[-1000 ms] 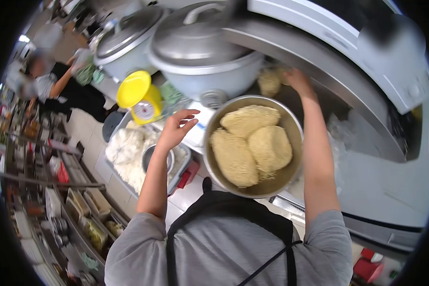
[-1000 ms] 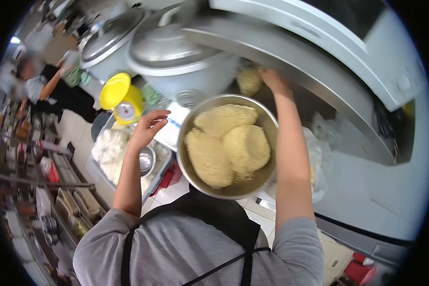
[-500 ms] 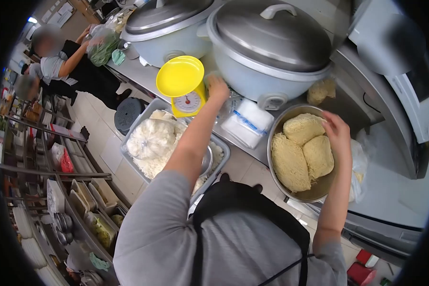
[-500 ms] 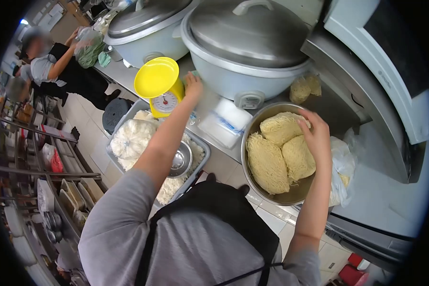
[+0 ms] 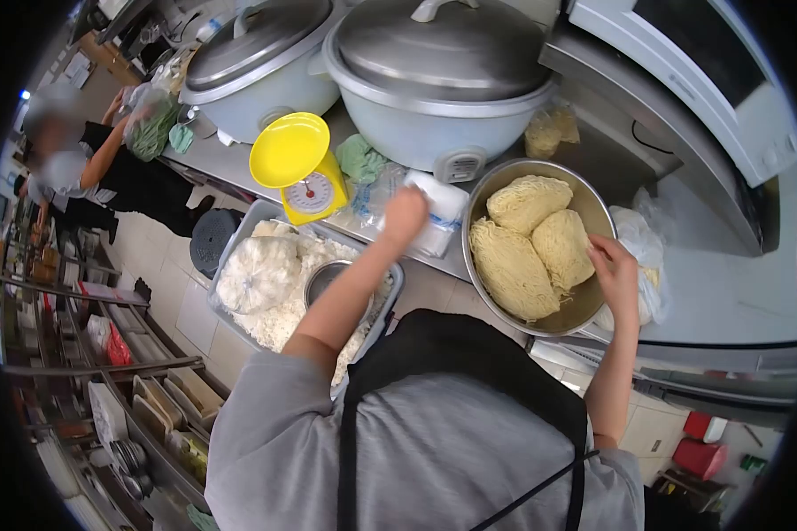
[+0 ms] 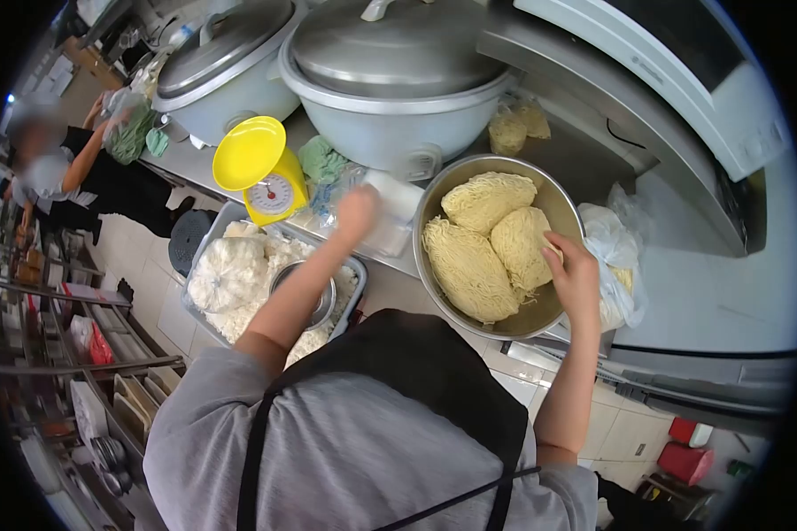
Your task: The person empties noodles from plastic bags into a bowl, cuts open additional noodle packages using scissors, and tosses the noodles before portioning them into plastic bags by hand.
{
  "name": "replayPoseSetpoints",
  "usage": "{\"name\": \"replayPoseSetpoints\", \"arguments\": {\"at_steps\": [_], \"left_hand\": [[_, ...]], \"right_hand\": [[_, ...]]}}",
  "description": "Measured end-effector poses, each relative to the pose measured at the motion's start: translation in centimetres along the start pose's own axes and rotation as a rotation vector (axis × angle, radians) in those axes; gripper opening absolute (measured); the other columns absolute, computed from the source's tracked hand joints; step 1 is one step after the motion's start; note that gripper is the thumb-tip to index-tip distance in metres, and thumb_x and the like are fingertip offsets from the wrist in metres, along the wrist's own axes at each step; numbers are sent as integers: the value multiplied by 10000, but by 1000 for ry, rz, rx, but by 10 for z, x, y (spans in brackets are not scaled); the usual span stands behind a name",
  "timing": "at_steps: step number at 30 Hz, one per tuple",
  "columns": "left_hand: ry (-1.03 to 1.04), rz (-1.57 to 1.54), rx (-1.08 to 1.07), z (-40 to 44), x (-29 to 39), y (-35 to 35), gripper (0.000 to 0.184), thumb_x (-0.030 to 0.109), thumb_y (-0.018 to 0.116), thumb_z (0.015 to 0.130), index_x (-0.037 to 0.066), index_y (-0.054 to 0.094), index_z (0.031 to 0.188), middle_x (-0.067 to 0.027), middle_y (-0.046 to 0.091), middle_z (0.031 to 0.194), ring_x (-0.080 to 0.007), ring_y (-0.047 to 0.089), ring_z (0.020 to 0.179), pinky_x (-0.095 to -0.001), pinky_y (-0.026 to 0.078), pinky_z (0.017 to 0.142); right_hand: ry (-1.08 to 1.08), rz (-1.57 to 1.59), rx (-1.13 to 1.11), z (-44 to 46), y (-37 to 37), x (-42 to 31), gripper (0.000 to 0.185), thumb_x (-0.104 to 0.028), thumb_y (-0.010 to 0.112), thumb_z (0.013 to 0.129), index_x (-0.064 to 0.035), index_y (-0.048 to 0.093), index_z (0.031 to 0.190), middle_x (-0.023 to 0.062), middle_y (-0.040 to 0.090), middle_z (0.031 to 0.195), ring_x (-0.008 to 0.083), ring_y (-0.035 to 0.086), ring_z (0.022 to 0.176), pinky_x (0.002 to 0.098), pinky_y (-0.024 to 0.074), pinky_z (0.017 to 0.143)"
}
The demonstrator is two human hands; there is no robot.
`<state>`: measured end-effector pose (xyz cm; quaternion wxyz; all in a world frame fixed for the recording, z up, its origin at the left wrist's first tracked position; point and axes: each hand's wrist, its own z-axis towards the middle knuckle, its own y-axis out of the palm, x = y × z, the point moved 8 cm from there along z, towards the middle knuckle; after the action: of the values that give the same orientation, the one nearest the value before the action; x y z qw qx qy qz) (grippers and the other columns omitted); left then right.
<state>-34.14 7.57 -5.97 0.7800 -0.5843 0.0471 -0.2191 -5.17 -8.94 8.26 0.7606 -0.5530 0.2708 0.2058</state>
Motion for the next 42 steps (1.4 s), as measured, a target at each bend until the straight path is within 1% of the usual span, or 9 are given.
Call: {"name": "replayPoseSetpoints", "arguments": {"at_steps": [5,12,14,19,21,22,24,34,42], "left_hand": [[137,-6,-120,-22,49,54,125,156,550,704,53,614,672,-151,604,699,-324,601,645,-392,502,585],[-352,-720,-350,4,-55,1,175,83,592,730,40,660,886,-96,657,795,-152,609,584,-263,468,509],[-656,-1331,-477,-6,-83,27,163,145,620,772,54,651,903,-43,655,778,-90,586,581,-210,425,489],[-637,-1370,-506,-4,-109,34,144,97,603,792,31,622,919,-45,642,803,-99,602,652,-205,450,554],[-692,-1519,-530,-7,-102,28,128,53,586,797,7,606,914,-71,637,826,-125,609,664,-226,493,606],[-705,-1499,-479,-9,-101,11,124,51,591,794,5,601,909,-66,630,808,-128,609,666,-227,490,595],[-720,-1477,-430,-10,-112,7,122,50,596,791,3,597,903,-61,623,791,-130,608,668,-228,487,585],[-499,-1267,-217,12,-115,-20,138,-6,573,773,-50,614,897,-96,632,773,-133,593,627,-245,486,556],[-307,-1144,244,-12,-115,-236,174,29,570,800,-36,613,956,-91,648,821,-113,601,715,-224,468,634]], "right_hand": [[-205,-34,-66,18,31,-60,223,-163,615,781,-33,619,961,129,617,915,306,579,851,349,449,746],[-360,60,-149,34,54,-96,228,-197,602,790,-29,619,944,135,612,891,301,575,845,358,446,749],[-403,123,-256,40,80,-107,215,-184,588,789,-37,621,944,137,611,891,300,575,851,359,448,754],[-500,-165,-330,64,207,-118,206,-109,511,797,-38,626,952,132,603,1005,310,555,940,387,447,789],[-1028,-146,131,41,211,-166,222,-46,492,788,-60,641,952,96,628,964,276,583,912,461,420,815],[-1027,-146,133,42,215,-165,222,-46,492,788,-60,641,952,96,628,964,276,583,912,461,420,815],[-518,-866,-743,54,288,-102,239,-59,469,774,-79,653,925,105,631,954,263,586,932,490,411,786],[-491,-676,-701,60,354,-114,262,-152,468,803,-146,583,1039,77,541,1080,251,503,1051,440,445,750],[-423,-623,-806,68,363,-97,342,-135,460,818,-173,504,1155,72,523,1133,264,497,1056,447,405,853]]}}
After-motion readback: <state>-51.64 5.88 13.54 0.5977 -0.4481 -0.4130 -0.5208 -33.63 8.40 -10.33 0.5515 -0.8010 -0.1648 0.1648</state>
